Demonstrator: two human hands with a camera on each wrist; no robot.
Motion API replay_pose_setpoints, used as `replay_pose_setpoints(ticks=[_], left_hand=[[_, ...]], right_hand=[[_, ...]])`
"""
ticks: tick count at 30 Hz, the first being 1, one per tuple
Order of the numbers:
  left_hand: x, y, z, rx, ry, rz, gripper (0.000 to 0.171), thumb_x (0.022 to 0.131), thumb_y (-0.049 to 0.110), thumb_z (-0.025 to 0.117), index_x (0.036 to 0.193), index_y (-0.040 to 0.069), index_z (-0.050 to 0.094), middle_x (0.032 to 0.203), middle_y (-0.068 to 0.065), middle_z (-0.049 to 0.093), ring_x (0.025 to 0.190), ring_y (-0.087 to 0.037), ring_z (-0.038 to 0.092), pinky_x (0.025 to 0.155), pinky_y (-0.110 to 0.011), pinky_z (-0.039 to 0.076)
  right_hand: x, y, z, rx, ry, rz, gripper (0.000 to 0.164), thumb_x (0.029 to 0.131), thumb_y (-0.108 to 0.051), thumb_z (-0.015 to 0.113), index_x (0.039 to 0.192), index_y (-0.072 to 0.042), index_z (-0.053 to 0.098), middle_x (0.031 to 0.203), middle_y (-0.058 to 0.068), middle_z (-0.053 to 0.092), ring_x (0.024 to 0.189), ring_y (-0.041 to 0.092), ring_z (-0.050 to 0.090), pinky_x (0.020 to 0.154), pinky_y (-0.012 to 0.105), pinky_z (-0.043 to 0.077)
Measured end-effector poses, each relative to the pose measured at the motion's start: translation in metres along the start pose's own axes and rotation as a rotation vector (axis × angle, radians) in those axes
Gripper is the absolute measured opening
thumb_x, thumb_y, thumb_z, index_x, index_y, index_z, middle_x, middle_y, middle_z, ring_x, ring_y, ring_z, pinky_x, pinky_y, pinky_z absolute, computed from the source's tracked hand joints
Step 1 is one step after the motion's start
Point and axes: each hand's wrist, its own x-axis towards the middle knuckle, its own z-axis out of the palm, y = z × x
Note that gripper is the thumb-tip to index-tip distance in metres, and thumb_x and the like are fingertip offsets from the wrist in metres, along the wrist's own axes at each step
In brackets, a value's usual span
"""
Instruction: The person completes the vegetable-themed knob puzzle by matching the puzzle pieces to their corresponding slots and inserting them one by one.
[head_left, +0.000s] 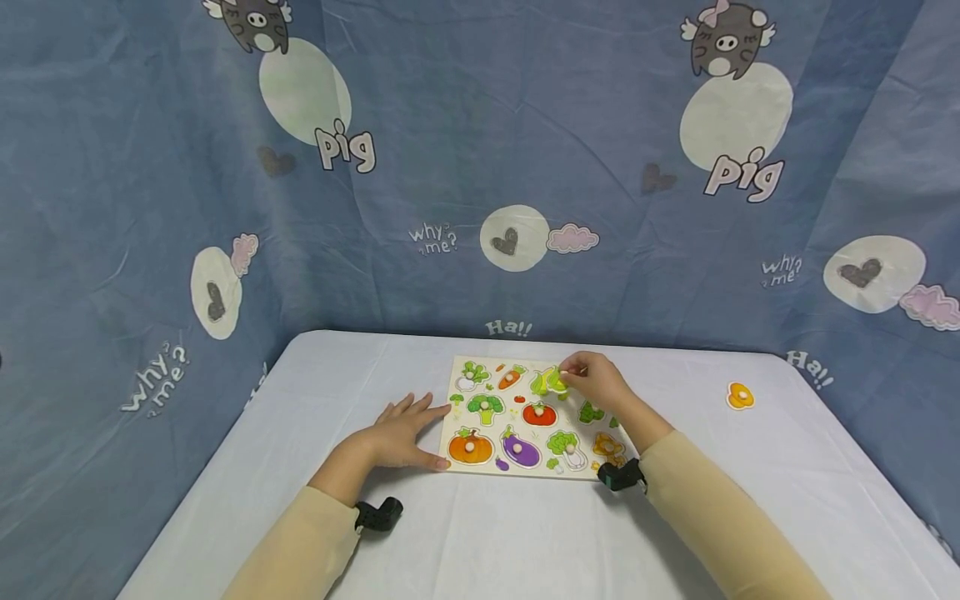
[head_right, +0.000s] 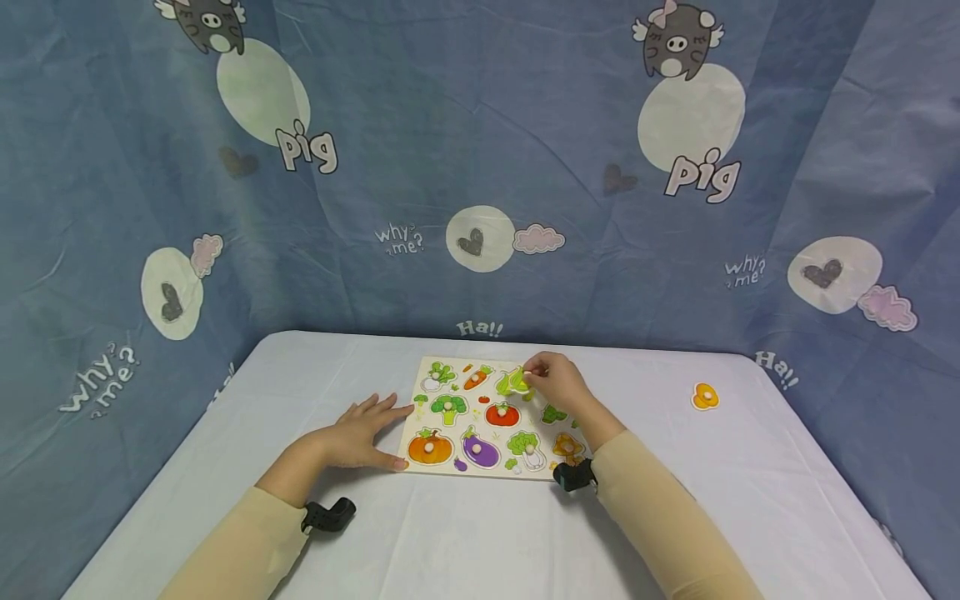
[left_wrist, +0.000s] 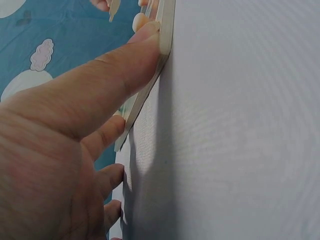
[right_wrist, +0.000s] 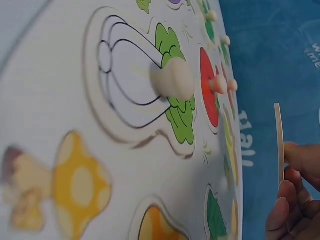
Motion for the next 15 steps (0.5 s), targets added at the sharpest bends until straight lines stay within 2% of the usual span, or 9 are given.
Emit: replay_pose_setpoints(ticks=[15], left_hand=[[0.001,-0.002,0.001,0.007,0.002,-0.001,0.099,0.073,0.059,0.081,0.155,0.021,0.039,0.165,-0.017,0.02,0.151,-0.043,0.008,0.12,-0.061,0.006]], right_hand=[[0.022,0.0,0.02,-0.011,-0.057,0.029,0.01,0.096,-0.012,0.068,0.102,-0.004,0.07,0.09,0.008,0.063,0.081,0.021,0.057,0.065,0.028,0.05]])
